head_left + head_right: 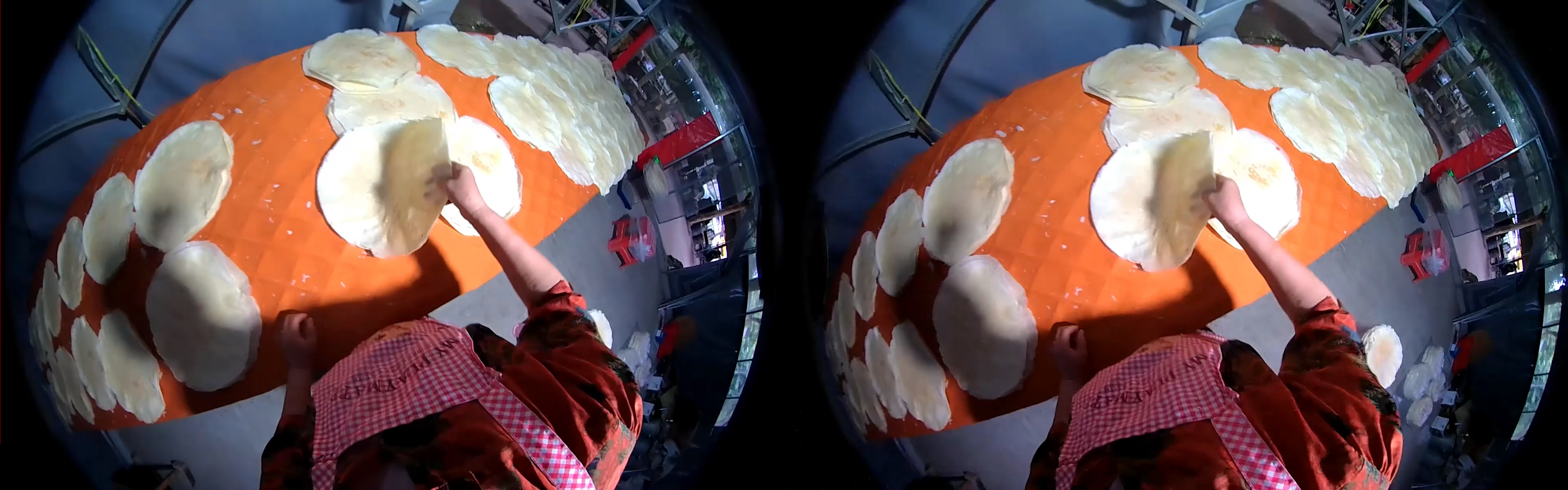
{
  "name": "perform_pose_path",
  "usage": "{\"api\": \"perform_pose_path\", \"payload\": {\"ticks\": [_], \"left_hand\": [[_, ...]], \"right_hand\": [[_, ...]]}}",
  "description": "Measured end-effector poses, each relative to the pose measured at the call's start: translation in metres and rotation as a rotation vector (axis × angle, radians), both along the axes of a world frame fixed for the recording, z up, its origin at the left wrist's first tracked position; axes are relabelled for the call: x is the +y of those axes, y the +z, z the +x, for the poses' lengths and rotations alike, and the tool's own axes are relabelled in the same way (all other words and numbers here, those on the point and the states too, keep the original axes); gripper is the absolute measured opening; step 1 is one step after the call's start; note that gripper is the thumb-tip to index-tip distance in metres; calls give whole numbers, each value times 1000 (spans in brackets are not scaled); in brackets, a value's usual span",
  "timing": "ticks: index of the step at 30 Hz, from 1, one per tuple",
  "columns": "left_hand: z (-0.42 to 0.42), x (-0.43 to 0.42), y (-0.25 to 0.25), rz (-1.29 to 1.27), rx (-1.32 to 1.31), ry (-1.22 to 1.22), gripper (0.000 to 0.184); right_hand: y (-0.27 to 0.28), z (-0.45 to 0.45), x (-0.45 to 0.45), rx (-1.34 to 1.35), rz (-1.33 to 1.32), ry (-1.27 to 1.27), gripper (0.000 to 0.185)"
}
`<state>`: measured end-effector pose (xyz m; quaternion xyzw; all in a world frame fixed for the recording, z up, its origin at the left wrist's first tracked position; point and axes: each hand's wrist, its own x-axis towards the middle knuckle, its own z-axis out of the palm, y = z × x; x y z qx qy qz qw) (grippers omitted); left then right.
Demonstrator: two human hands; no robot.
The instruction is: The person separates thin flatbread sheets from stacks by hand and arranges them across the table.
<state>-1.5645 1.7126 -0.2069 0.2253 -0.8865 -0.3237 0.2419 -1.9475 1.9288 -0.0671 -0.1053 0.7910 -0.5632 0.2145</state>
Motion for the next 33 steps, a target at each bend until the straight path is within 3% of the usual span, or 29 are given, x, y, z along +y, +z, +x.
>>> {"api": "perform_pose_path", "payload": {"ticks": [4, 7, 9, 10, 11, 12, 13, 14, 15, 17, 18, 19, 21, 24, 28, 31, 33], "left_hand": [[-2, -17, -6, -143, -31, -5, 10], [-4, -17, -19, -224, 18, 3, 12], [3, -20, -15, -161, -11, 5, 13], [2, -20, -13, -96, -26, -5, 13], [3, -21, -13, -31, -39, -21, 14], [4, -22, -16, -57, -12, -3, 15], [1, -22, -19, -87, 18, 16, 16], [-1, -22, -21, -116, 40, 25, 16], [1, -20, -19, -57, -16, 14, 18], [-1, -22, -8, 45, -127, 0, 21], [-5, -26, -10, 32, -126, -10, 21], [-5, -25, -15, 15, -127, -24, 21], [-2, -23, -20, -10, -164, -45, 21], [2, -22, -21, -41, -240, -40, 21], [-9, -32, -3, 19, -266, -15, 21], [-7, -30, -18, 27, -194, 28, 22], [1, -22, -24, 36, -158, 33, 23]], "right_hand": [[93, -3, -54, 91, -4, 47, 29], [90, -34, -33, 23, 29, -113, 30], [50, -71, 2, 51, 399, -87, 29], [14, -85, 25, 47, 231, -117, 31], [-2, -79, 27, 661, 906, -78, 41], [-26, -67, 11, 821, 1025, -207, 40], [-48, -61, -16, 885, 667, -97, 39], [-93, -70, -53, 728, 385, 3, 43], [-80, -32, -114, 458, 254, 198, 41], [-75, 35, -225, -262, -130, 314, 36], [-71, 58, -278, -338, 3, 373, 37], [-104, 68, -325, -498, -224, 343, 39], [-139, 71, -408, -493, -280, 268, 29], [-140, 71, -476, -562, -186, 62, 24], [-145, 74, -516, -797, -251, -107, 36], [-163, 69, -530, -461, -269, -23, 34], [-136, 69, -525, -213, -1, 125, 33]]}}
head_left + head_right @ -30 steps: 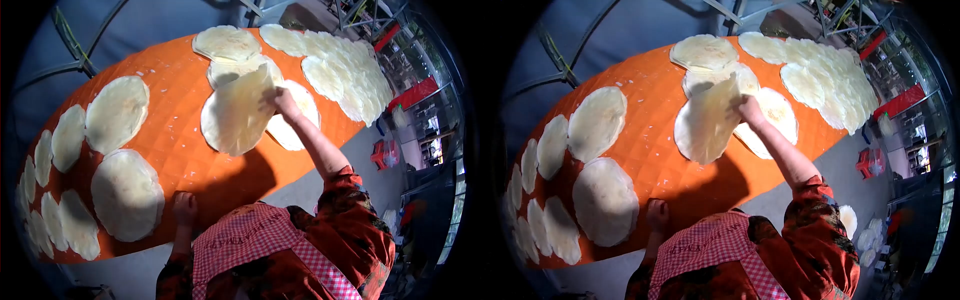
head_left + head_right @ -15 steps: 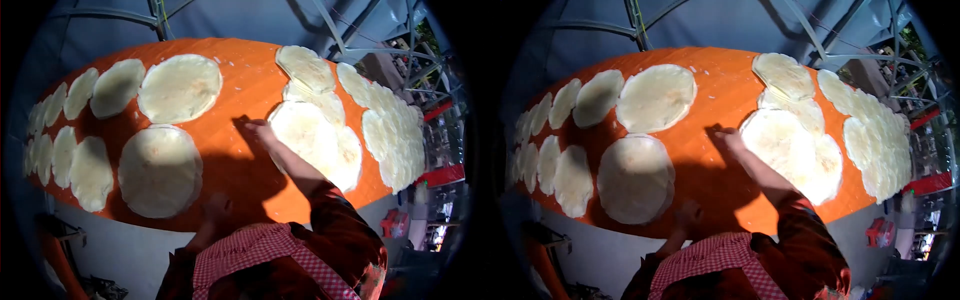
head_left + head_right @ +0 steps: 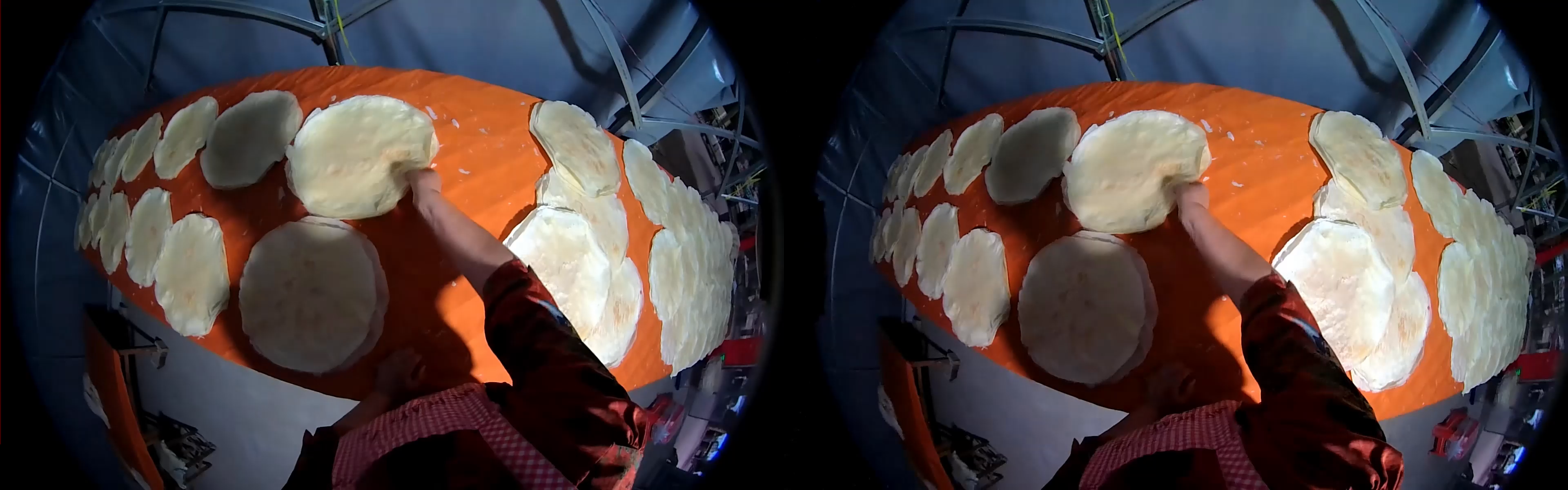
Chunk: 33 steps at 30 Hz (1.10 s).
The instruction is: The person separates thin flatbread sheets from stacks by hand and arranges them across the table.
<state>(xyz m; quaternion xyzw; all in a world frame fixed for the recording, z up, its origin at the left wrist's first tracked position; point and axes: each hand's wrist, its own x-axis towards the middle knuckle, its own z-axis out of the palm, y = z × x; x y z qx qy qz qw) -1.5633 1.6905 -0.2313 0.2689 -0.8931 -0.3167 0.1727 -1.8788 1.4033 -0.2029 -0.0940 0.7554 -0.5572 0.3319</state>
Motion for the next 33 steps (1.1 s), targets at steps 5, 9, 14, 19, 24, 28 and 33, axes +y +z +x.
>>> {"api": "perform_pose_path", "payload": {"ticks": [5, 9, 14, 19, 24, 28, 33], "left_hand": [[-1, -11, 11, 144, 104, -28, 21], [4, -11, 10, 178, 306, -67, 24], [40, -70, 60, 1351, 827, 114, 31], [109, -143, 158, 1853, 1342, -15, 71], [124, -138, 107, 1838, 1073, 291, 72], [124, -141, 90, 1860, 1085, -18, 70], [122, -142, 84, 1838, 1194, 3, 60]], "right_hand": [[53, -18, -52, 273, -260, 92, 31], [214, 6, -65, 984, -136, 419, 18], [339, 158, 52, 1201, -105, 845, 24], [229, 275, 180, 1268, -13, 1154, 32], [119, 308, 238, 888, 70, 1193, 65], [113, 319, 223, 869, 29, 954, 69], [114, 298, 218, 322, -26, 924, 56]]}}
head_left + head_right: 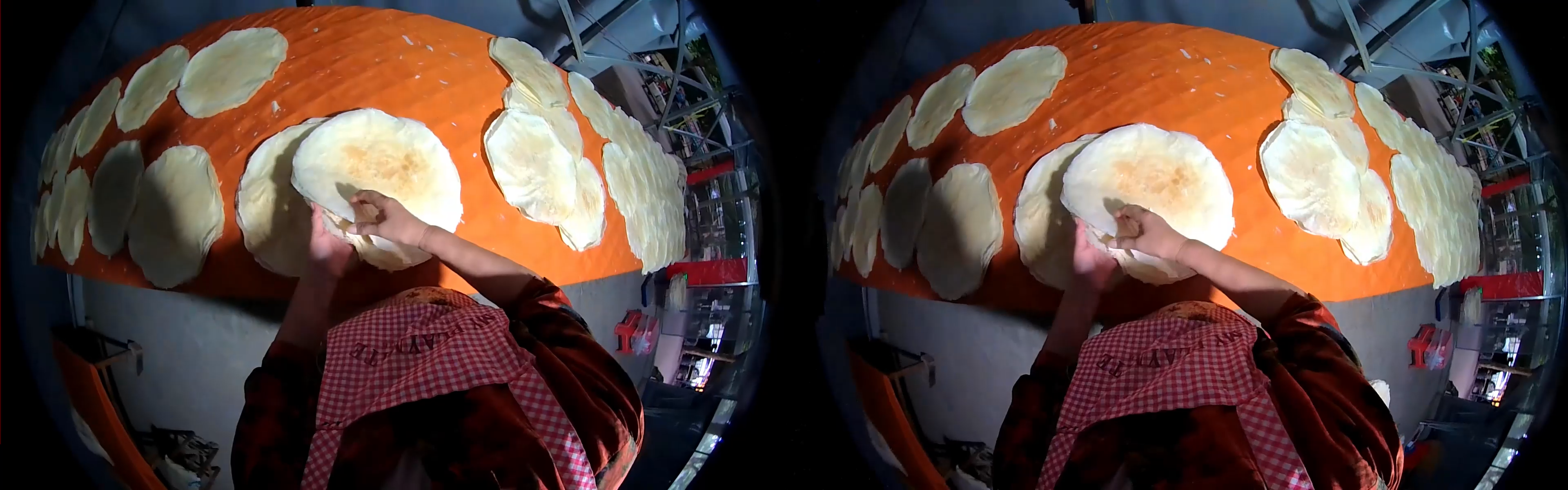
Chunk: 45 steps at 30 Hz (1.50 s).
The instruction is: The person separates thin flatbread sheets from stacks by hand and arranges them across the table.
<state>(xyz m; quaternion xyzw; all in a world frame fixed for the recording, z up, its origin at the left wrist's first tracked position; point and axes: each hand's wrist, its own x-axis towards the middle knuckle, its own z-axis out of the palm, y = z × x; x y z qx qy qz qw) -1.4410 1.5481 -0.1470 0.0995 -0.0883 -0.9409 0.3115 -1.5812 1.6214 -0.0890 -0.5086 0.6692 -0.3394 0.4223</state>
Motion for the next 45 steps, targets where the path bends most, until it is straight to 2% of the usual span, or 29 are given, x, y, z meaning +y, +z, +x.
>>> {"api": "perform_pose_path", "payload": {"ticks": [3, 6, 10, 13, 14, 17, 18, 19, 20, 21, 22, 23, 24, 25, 26, 28, 30, 32, 34, 35, 36, 38, 39, 40, 41, 42, 43, 44, 45], "left_hand": [[-2, 7, 11, -6, -9, -41, 62], [-2, 7, 20, -9, -46, -66, 63], [-4, 4, 21, 13, 3, -85, 52], [-5, -2, -42, -4, -223, -148, 45], [-5, -2, -41, 59, -239, -129, 46], [-2, 0, -10, -349, -537, -6, 41], [1, -2, -24, -362, -560, -7, 39], [5, -7, -38, -451, -616, 13, 37], [17, -13, -49, -794, -724, 27, 34], [29, -21, -57, -1450, -993, 92, 32], [39, -28, -64, -1876, -1158, 195, 31], [51, -30, -74, -2013, -1234, 237, 30], [62, -35, -90, -1896, -1266, 117, 27], [74, -40, -106, -1775, -1302, 9, 25], [67, -36, -100, -1176, -1139, 22, 31], [56, -24, -79, -23, -683, 56, 43], [53, -18, -69, -11, -470, -48, 49], [53, -16, -74, 53, -422, -31, 49], [67, -4, -76, 142, -389, 19, 49], [62, 1, -63, 147, -462, 38, 49], [50, 1, -44, 145, -528, 38, 48], [30, 5, -11, 46, -522, 15, 44], [23, 4, -8, 1, -558, -7, 44], [21, 4, -7, -42, -595, -33, 43], [18, 3, -6, -92, -630, -61, 42], [15, 2, -8, -142, -639, -39, 41], [12, 2, -10, -198, -647, -23, 39], [6, 2, -11, -257, -653, -14, 38], [-9, 9, 25, -177, -637, 10, 36]], "right_hand": [[-18, -6, 2, -208, -41, -46, 40], [-13, -10, 3, -284, 131, -193, 36], [-9, -8, 6, -140, 42, -159, 34], [7, -1, 10, 3, 24, -151, 32], [2, 2, 10, 168, -90, -86, 38], [-7, 9, 14, 519, -396, -44, 39], [-8, 10, 9, 526, -376, -77, 33], [-4, 2, 10, 587, -300, 58, 26], [-10, -4, -1, 597, -103, 46, 23], [10, -15, -6, 458, -113, -9, 23], [-4, -39, -18, 426, -87, -54, 21], [21, -68, -25, 343, -97, -102, 18], [25, -107, -29, 281, -233, -180, 17], [65, -149, -29, 335, -196, -233, 22], [55, -215, -41, 565, -204, -158, 24], [133, -286, 2, 420, -117, -460, 33], [120, -388, 27, 351, -158, -648, 31], [103, -444, 63, 641, -283, -806, 32], [55, -526, 104, 638, -103, -845, 33], [-4, -569, 131, 247, -323, -817, 44], [11, -524, 140, 677, -164, -722, 58], [10, -449, 119, 943, 273, -1109, 66], [-34, -437, 113, 974, -56, -1045, 57], [-41, -374, 91, 721, -489, -856, 44], [-11, -285, 68, 439, 43, -702, 43], [-59, -238, 54, 2, -252, -333, 45], [6, -151, 44, -45, 86, -174, 59], [-33, -111, 35, -58, -109, 21, 72], [-14, -74, 27, 65, 46, 154, 81]]}}
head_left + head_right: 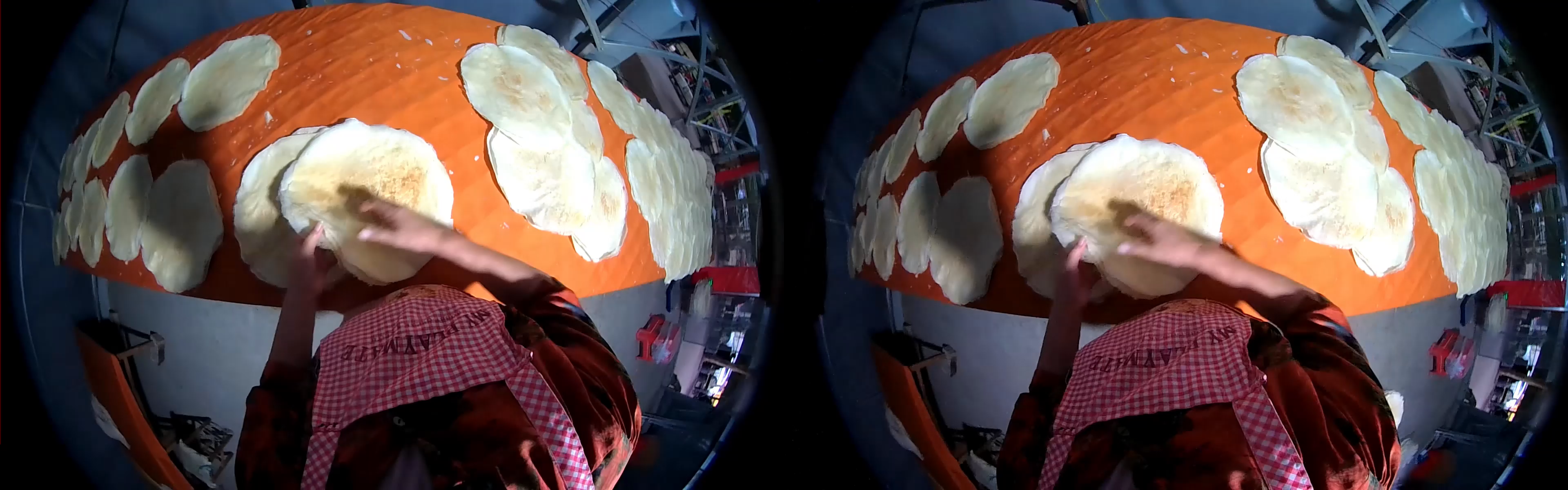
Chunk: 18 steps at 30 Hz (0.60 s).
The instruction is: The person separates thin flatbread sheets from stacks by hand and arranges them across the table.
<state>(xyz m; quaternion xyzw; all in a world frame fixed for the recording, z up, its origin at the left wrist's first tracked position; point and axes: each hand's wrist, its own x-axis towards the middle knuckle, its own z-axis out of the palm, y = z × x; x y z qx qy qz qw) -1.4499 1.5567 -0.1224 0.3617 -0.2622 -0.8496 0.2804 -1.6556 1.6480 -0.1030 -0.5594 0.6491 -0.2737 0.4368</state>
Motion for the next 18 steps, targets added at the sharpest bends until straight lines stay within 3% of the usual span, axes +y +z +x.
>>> {"api": "perform_pose_path", "payload": {"ticks": [3, 5, 6, 9, 18], "left_hand": [[6, -10, -17, -110, 73, -120, 35], [5, -8, -23, -137, 73, -61, 36], [6, -7, -22, -133, 61, -46, 37], [11, -2, -11, -72, -21, -19, 37], [22, -7, -41, -5, 19, -60, 34]], "right_hand": [[-11, 50, -15, -144, 24, -68, 65], [-13, 57, -18, -314, 1, -151, 59], [-6, 60, -18, -305, 26, -198, 48], [-18, 60, -16, -366, -9, -218, 39], [-26, 59, -10, -445, -69, -210, 36]]}}
